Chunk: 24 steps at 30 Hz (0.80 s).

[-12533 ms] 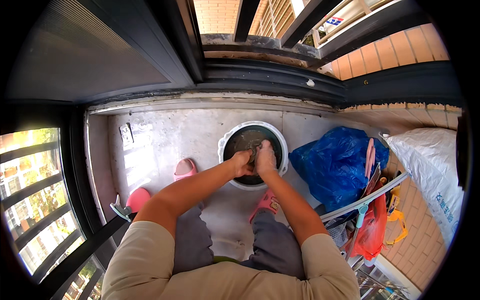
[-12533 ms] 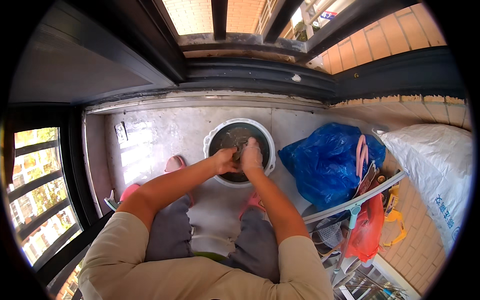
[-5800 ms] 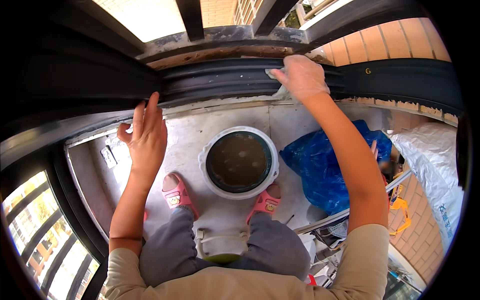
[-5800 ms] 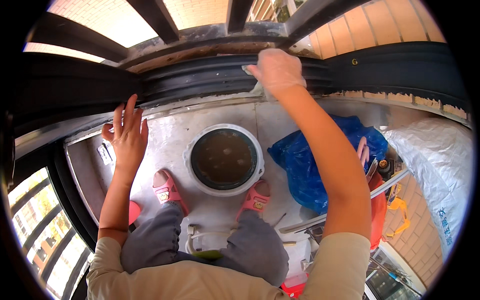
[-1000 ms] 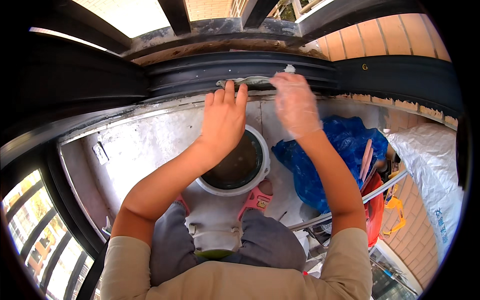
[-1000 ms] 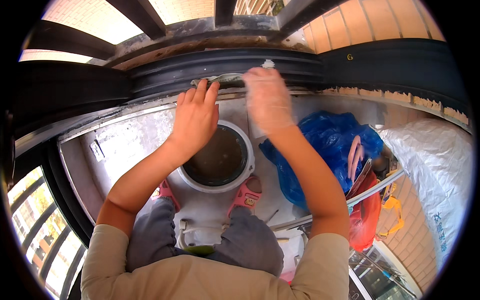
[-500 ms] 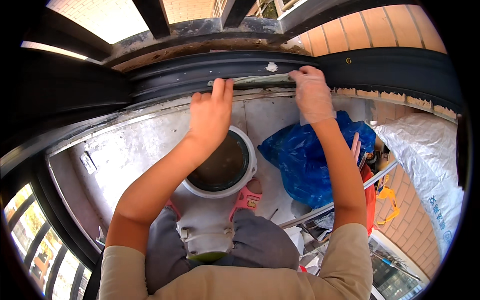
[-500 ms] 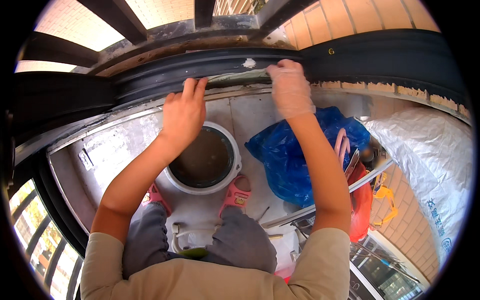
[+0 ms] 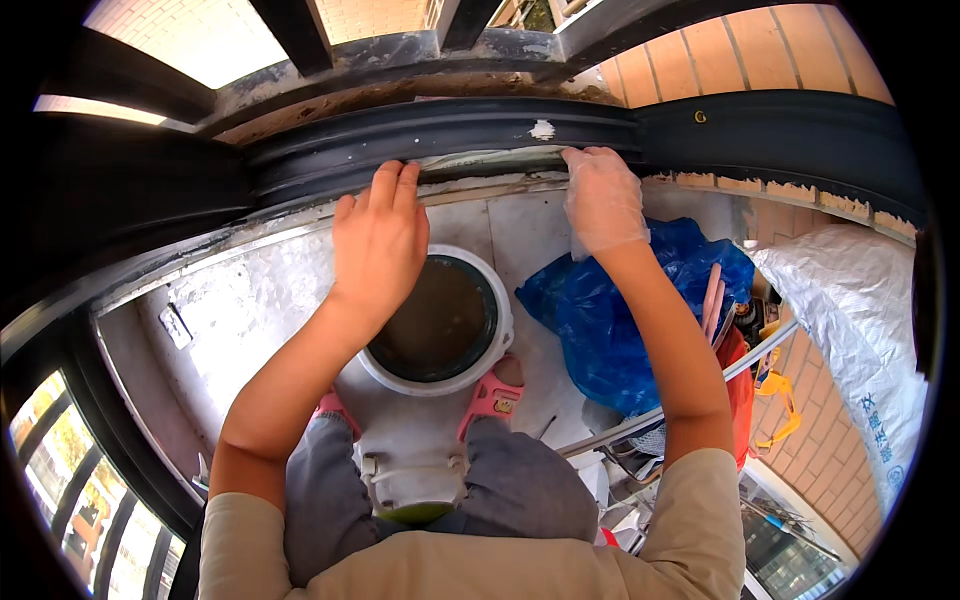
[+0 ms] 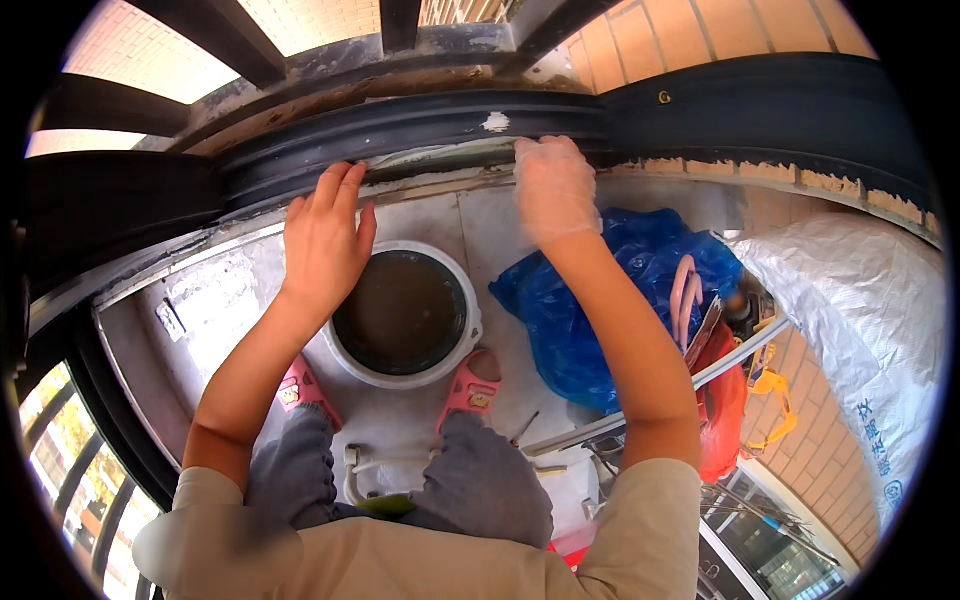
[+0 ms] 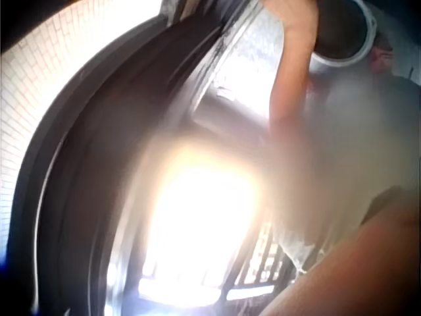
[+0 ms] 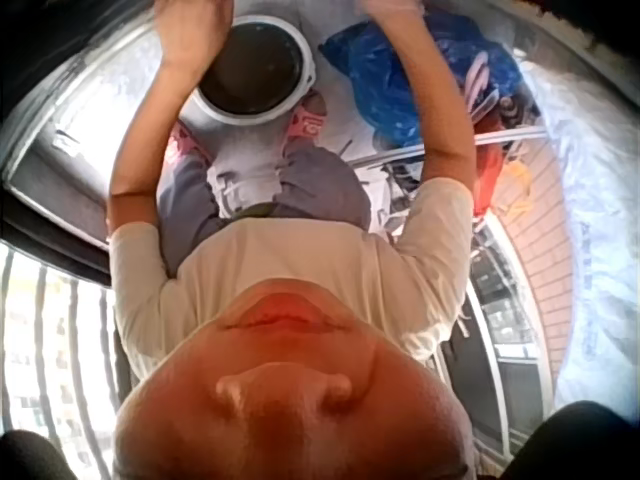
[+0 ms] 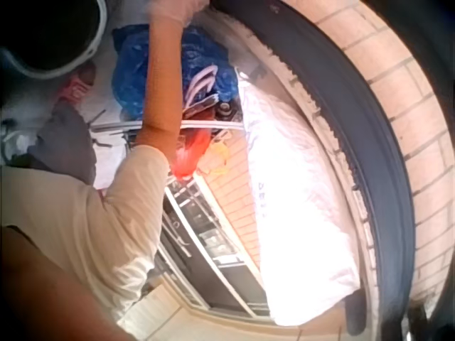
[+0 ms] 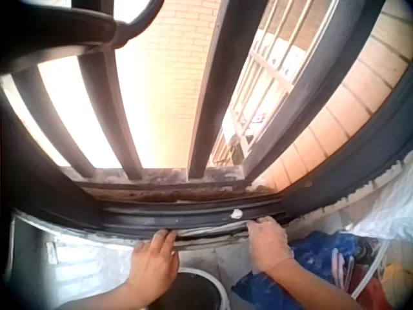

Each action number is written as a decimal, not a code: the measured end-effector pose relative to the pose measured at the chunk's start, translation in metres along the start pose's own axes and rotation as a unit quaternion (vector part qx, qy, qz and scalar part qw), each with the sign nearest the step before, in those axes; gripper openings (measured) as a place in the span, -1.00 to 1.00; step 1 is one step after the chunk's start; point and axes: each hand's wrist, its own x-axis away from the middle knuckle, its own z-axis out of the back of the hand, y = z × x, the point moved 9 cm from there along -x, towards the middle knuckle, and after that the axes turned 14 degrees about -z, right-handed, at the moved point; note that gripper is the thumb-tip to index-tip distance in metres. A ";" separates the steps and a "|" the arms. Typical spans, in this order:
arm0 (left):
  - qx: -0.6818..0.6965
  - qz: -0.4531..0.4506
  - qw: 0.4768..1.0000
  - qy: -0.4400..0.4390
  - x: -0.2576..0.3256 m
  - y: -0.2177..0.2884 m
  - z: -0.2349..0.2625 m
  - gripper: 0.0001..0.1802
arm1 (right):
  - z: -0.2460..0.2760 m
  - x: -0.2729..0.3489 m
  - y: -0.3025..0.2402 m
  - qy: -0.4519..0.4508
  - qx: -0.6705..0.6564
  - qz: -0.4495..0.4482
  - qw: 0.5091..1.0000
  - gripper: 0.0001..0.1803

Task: The person sits on a balcony floor and cleans the lower track of a window frame. They use a cloth dipped in a bucket of water to wipe the track and a screwdriver to scrape out debris from the corners and crevices. The person repeatedly scrubs the track and scrapes the corners throughout the clip.

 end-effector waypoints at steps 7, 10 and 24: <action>0.073 0.049 0.995 -0.049 0.003 0.004 -0.015 -0.51 | -0.007 0.010 -0.077 0.006 -0.022 0.001 1.000 -0.84; 0.063 0.020 0.998 -0.010 0.004 0.004 -0.003 -0.52 | 0.009 0.017 -0.064 0.036 -0.089 -0.006 0.995 -0.75; -0.066 -0.025 0.993 -0.092 -0.021 0.010 -0.017 -0.51 | 0.013 0.007 -0.049 0.106 -0.168 -0.036 0.979 -0.82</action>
